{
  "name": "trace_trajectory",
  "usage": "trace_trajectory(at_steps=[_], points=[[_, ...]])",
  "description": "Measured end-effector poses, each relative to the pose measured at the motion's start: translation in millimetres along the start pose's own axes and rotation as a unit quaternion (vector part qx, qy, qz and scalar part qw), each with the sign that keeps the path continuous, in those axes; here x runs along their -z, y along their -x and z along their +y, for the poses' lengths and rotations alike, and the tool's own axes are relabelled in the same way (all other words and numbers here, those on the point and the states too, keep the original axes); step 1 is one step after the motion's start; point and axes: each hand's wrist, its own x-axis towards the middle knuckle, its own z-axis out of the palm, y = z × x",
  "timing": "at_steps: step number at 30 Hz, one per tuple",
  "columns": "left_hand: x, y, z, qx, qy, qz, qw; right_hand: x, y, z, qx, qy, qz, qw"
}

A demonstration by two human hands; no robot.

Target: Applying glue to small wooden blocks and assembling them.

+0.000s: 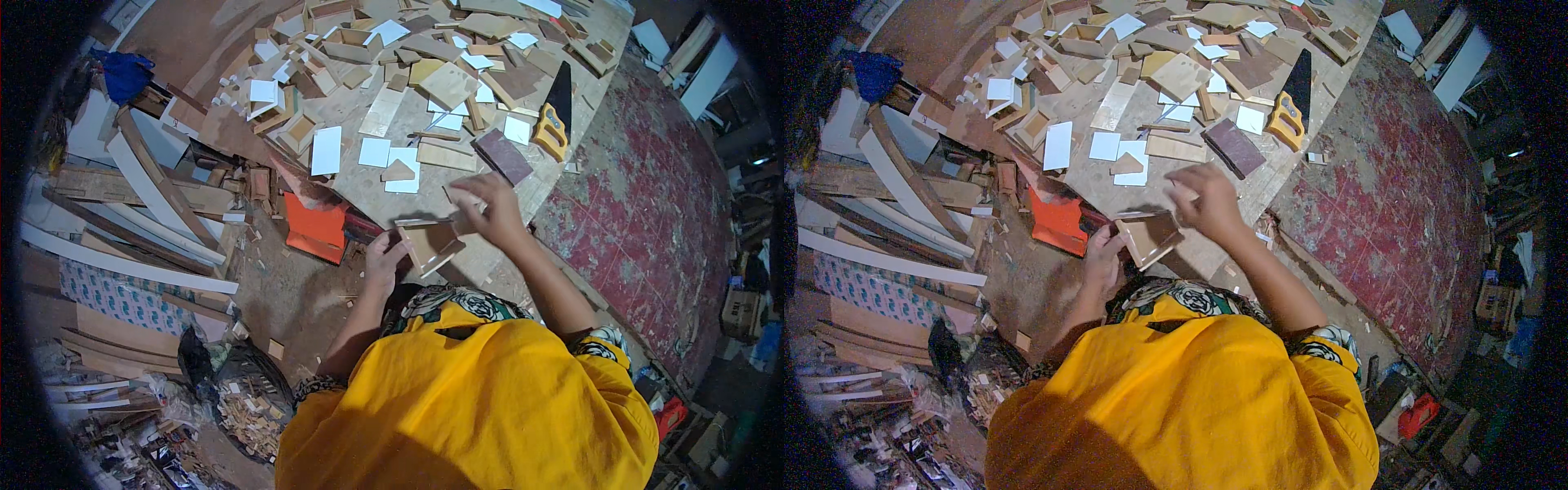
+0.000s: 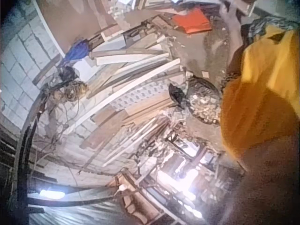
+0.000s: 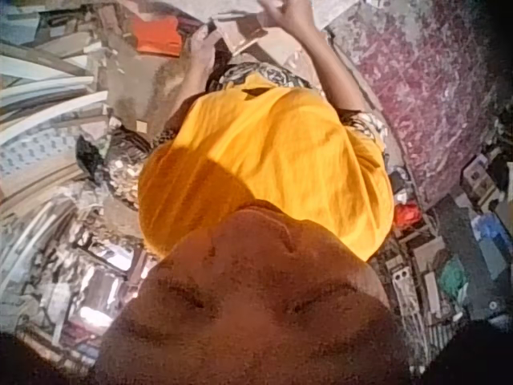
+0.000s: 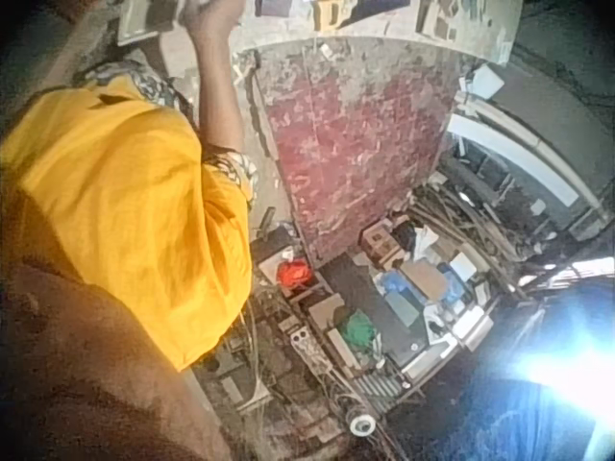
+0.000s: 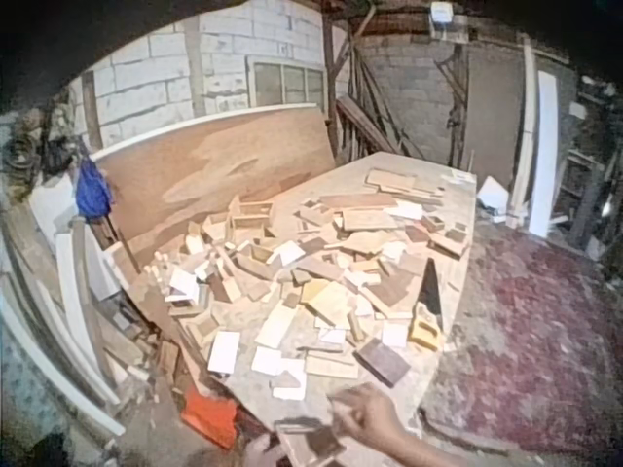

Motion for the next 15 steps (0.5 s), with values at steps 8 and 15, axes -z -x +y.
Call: trace_trajectory(at_steps=[8, 15], points=[[39.9, 6.4, -1.5, 0.07, 0.226, 0.123, 0.964, -15.1, -25.9, 33.4, -0.096, 0.035, -0.076, 0.992], [59.0, 19.2, 11.2, 0.04, 0.254, 0.139, 0.956, -94.9, -49.9, 60.2, -0.131, 0.109, -0.188, 0.967]])
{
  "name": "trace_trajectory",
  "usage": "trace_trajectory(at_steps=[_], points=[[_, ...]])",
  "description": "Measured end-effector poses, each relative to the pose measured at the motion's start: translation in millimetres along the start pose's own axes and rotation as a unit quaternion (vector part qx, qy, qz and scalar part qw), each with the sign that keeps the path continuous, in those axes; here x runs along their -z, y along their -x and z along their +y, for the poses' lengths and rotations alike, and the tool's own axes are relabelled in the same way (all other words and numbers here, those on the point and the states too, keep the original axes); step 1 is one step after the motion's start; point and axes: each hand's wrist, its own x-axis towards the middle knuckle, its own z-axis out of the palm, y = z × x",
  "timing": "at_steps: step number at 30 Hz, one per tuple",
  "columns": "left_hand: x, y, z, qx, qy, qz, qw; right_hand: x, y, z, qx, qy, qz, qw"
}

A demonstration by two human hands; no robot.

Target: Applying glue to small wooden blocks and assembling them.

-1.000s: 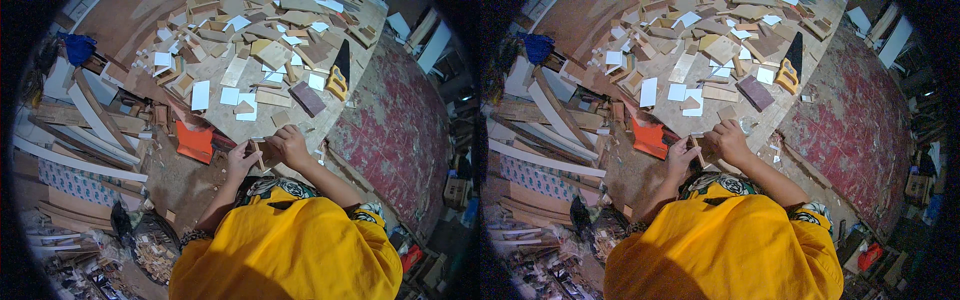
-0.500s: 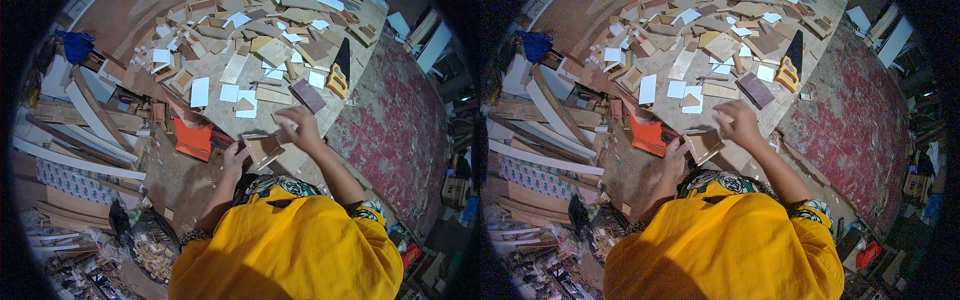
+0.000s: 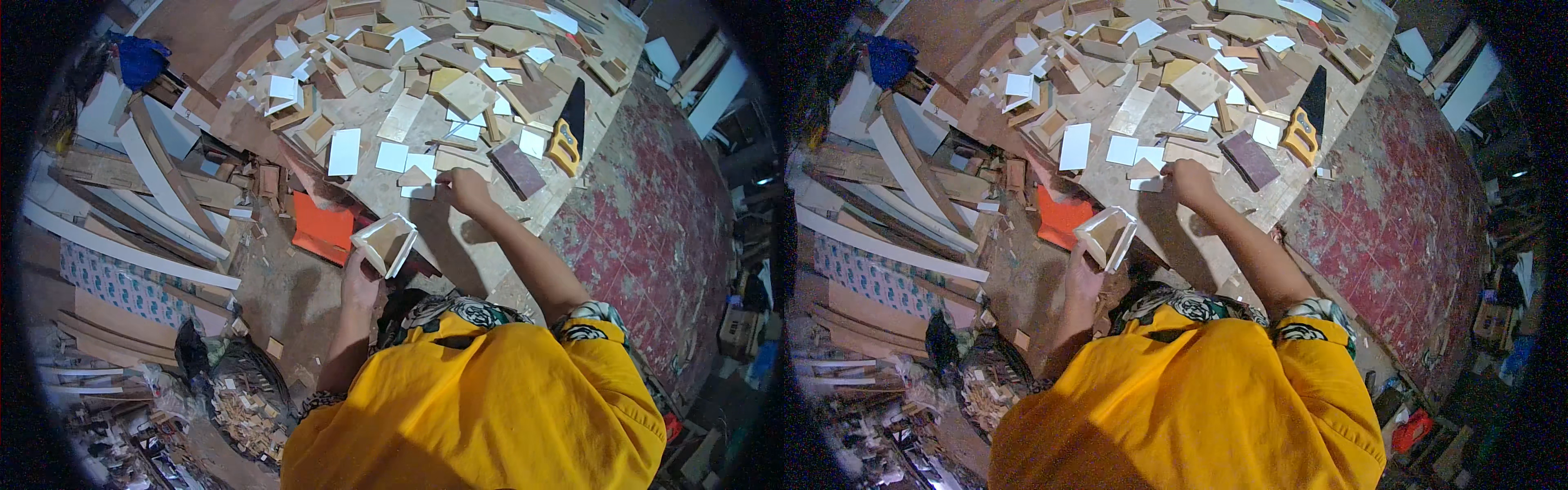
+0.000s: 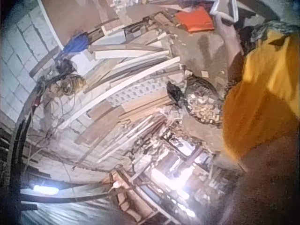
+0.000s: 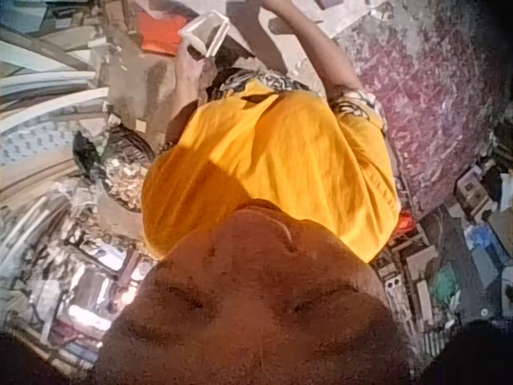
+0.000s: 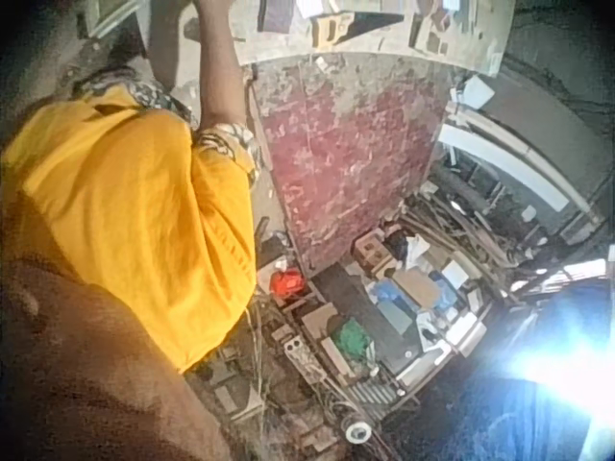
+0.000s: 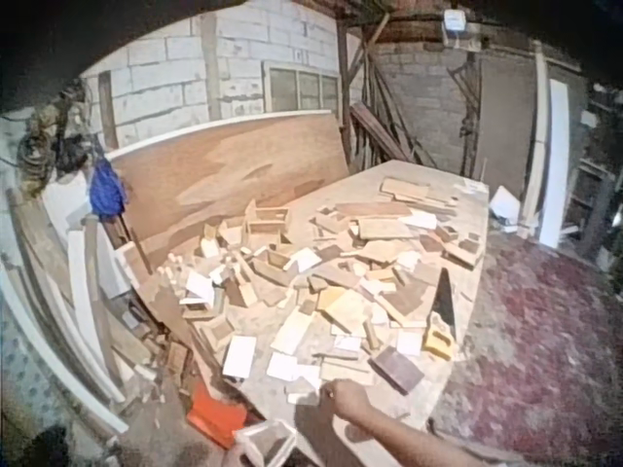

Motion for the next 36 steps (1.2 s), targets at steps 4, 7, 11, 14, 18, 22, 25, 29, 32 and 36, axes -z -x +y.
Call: trace_trajectory(at_steps=[4, 7, 11, 14, 18, 22, 25, 29, 32, 36], points=[[8.3, 7.8, 7.2, -0.009, 0.012, 0.037, 0.999, -32.3, -32.0, -7.2, -0.011, 0.018, -0.009, 1.0], [13.5, 9.1, 6.5, -0.009, 0.004, 0.057, 0.998, -48.5, -47.3, -9.5, 0.058, 0.079, 0.053, 0.994], [23.4, 5.7, -1.2, -0.006, -0.025, 0.051, 0.998, -53.6, -57.9, -8.2, 0.044, 0.134, 0.004, 0.99], [29.9, 0.4, -9.9, 0.008, -0.05, 0.055, 0.997, -45.2, -52.1, -10.3, -0.009, 0.057, 0.016, 0.998], [39.1, -11.8, -25.0, 0.069, -0.046, 0.057, 0.995, -32.7, -30.9, -8.9, -0.017, -0.006, -0.024, 1.0], [41.1, -23.8, -38.4, 0.112, -0.067, 0.058, 0.99, -17.4, 3.9, -17.6, 0.03, -0.041, -0.031, 0.998], [38.9, -28.5, -45.9, 0.124, -0.084, 0.041, 0.988, -22.4, 20.8, -10.9, 0.035, -0.021, -0.069, 0.997], [34.6, -33.8, -56.5, 0.13, -0.089, 0.04, 0.987, -47.5, 31.1, 10.2, 0.056, 0.012, -0.052, 0.997], [38.5, -36.2, -61.4, 0.125, -0.098, 0.051, 0.986, -52.7, 35.7, 13.2, 0.113, 0.011, -0.028, 0.993], [45.8, -38.6, -65.8, 0.126, -0.081, 0.038, 0.988, -42.8, 38.2, 1.7, 0.088, 0.024, -0.06, 0.994]])
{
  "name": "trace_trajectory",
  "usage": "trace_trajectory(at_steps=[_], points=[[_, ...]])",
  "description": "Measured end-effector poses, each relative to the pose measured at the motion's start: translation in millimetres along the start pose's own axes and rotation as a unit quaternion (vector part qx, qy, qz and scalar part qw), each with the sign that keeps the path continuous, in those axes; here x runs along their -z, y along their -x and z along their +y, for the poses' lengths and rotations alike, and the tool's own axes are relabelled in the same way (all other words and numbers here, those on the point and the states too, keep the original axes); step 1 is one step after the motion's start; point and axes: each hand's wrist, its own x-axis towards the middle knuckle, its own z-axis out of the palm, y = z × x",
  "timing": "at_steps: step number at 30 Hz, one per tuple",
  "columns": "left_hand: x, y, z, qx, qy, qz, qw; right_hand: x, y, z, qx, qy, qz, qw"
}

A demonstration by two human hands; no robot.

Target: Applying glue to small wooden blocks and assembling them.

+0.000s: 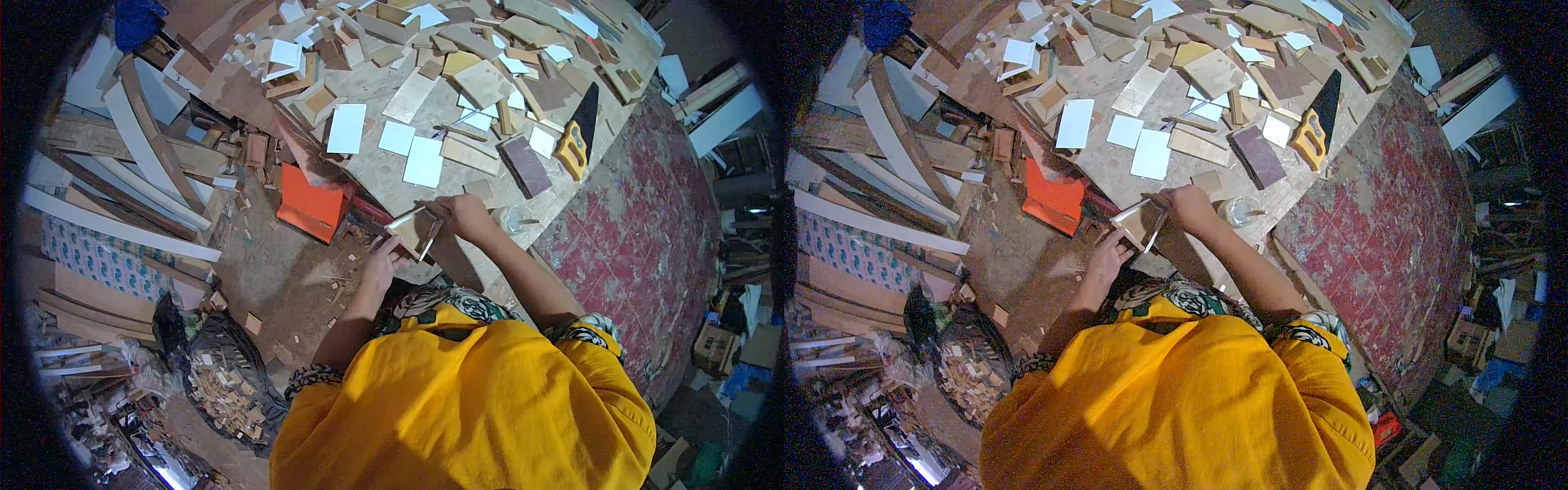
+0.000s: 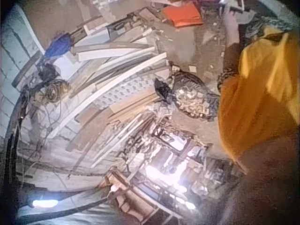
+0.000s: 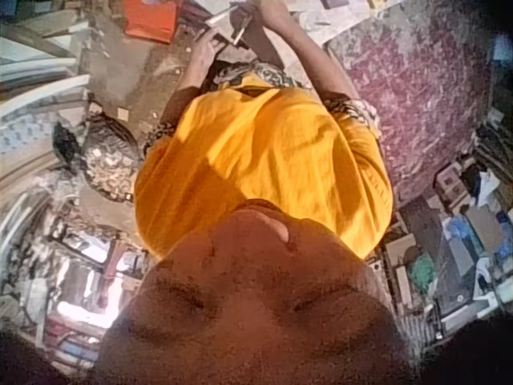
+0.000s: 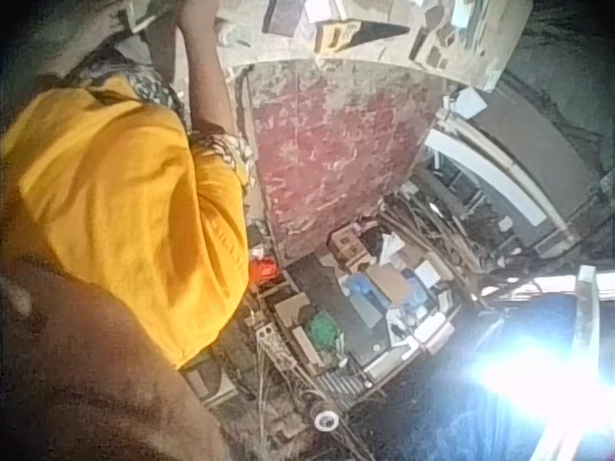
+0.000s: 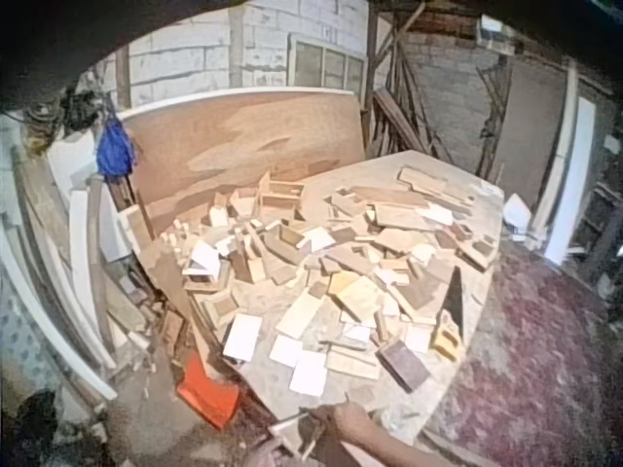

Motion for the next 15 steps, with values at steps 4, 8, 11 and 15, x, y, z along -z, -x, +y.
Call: trace_trajectory(at_steps=[4, 8, 11, 15], points=[[-7.8, 5.0, 1.6, -0.004, 0.018, 0.013, 1.0, 3.7, 3.2, -4.9, -0.002, -0.014, 0.003, 1.0], [-11.3, 7.9, 2.2, -0.006, 0.02, 0.034, 0.999, 1.7, 3.3, -4.8, 0.018, -0.022, 0.004, 1.0], [-11.1, 7.3, 2.5, -0.004, 0.021, 0.042, 0.999, 0.9, 1.5, -5.9, 0.014, -0.019, -0.017, 1.0], [-11.3, 6.5, 1.9, -0.005, 0.031, 0.053, 0.998, 4.2, 0.4, -9.9, 0.011, -0.015, -0.034, 0.999]])
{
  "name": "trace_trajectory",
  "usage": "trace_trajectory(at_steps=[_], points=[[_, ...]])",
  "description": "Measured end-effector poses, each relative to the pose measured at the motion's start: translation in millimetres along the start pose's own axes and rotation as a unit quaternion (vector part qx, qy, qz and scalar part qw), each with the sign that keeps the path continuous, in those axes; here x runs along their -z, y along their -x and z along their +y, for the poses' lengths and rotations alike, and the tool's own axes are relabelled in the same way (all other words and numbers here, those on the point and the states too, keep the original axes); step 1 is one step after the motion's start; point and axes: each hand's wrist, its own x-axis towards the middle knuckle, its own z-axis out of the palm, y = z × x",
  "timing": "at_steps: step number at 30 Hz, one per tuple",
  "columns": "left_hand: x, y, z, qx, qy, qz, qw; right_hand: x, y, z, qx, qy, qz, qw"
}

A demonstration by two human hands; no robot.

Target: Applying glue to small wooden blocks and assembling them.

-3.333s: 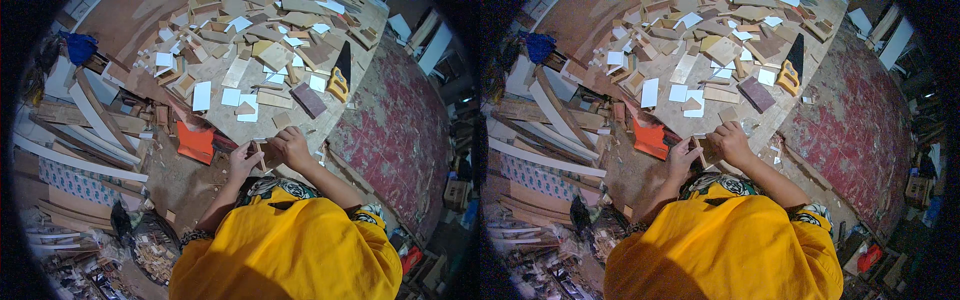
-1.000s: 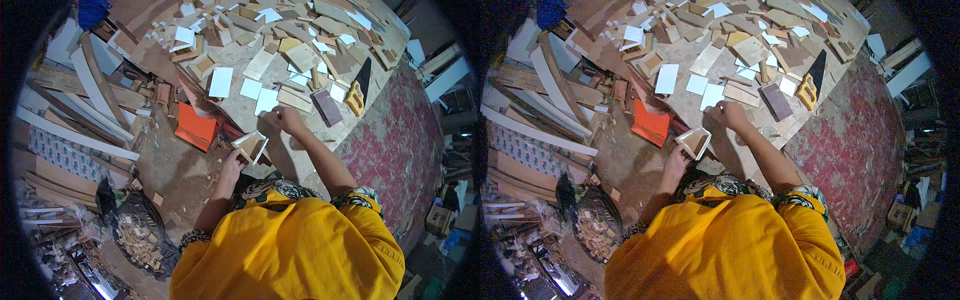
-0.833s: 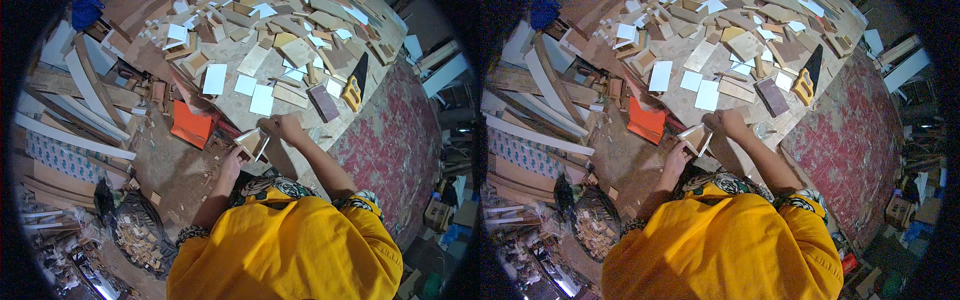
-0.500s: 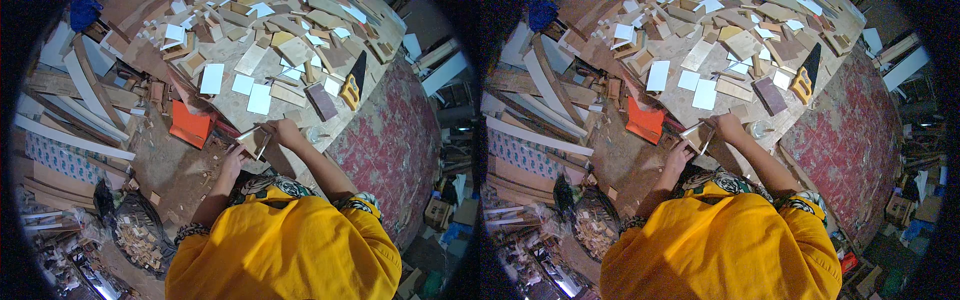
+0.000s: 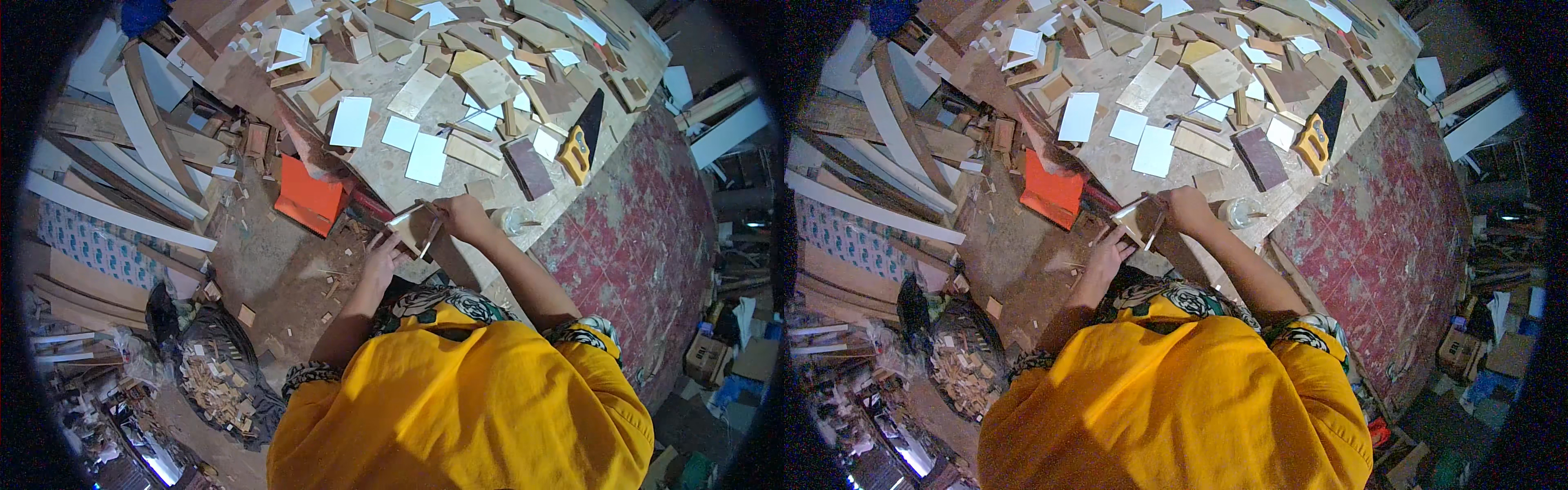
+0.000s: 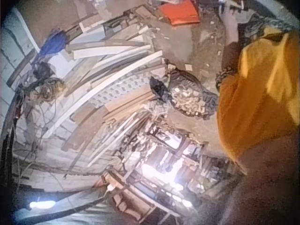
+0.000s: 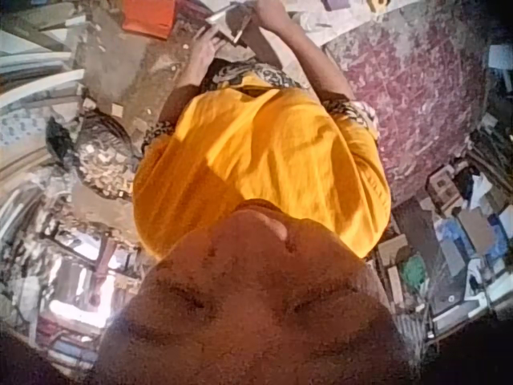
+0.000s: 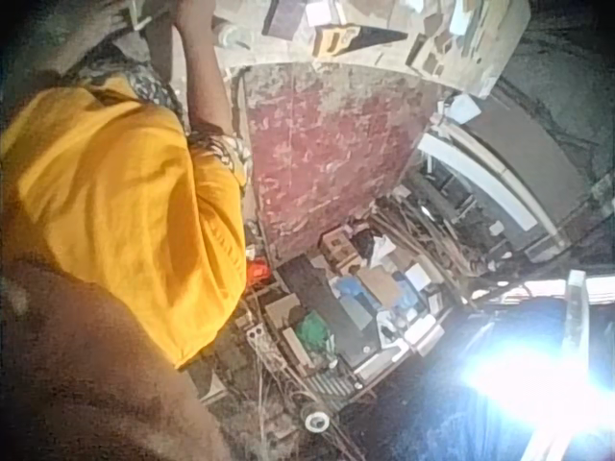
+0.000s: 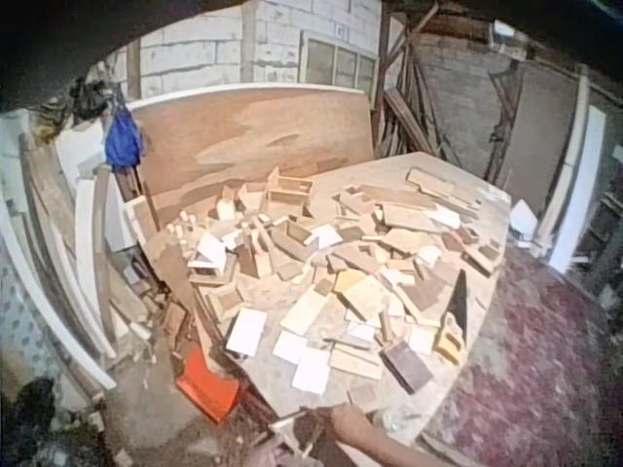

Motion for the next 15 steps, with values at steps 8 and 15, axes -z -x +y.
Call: trace_trajectory(at_steps=[8, 15], points=[[-5.7, 3.7, 2.3, -0.004, 0.019, 0.023, 1.0, 5.0, -5.4, 1.0, -0.045, -0.054, -0.054, 0.996], [1.9, -2.3, -0.5, 0.002, 0.008, -0.024, 1.0, 4.1, -3.0, 2.7, -0.024, -0.059, -0.037, 0.997]])
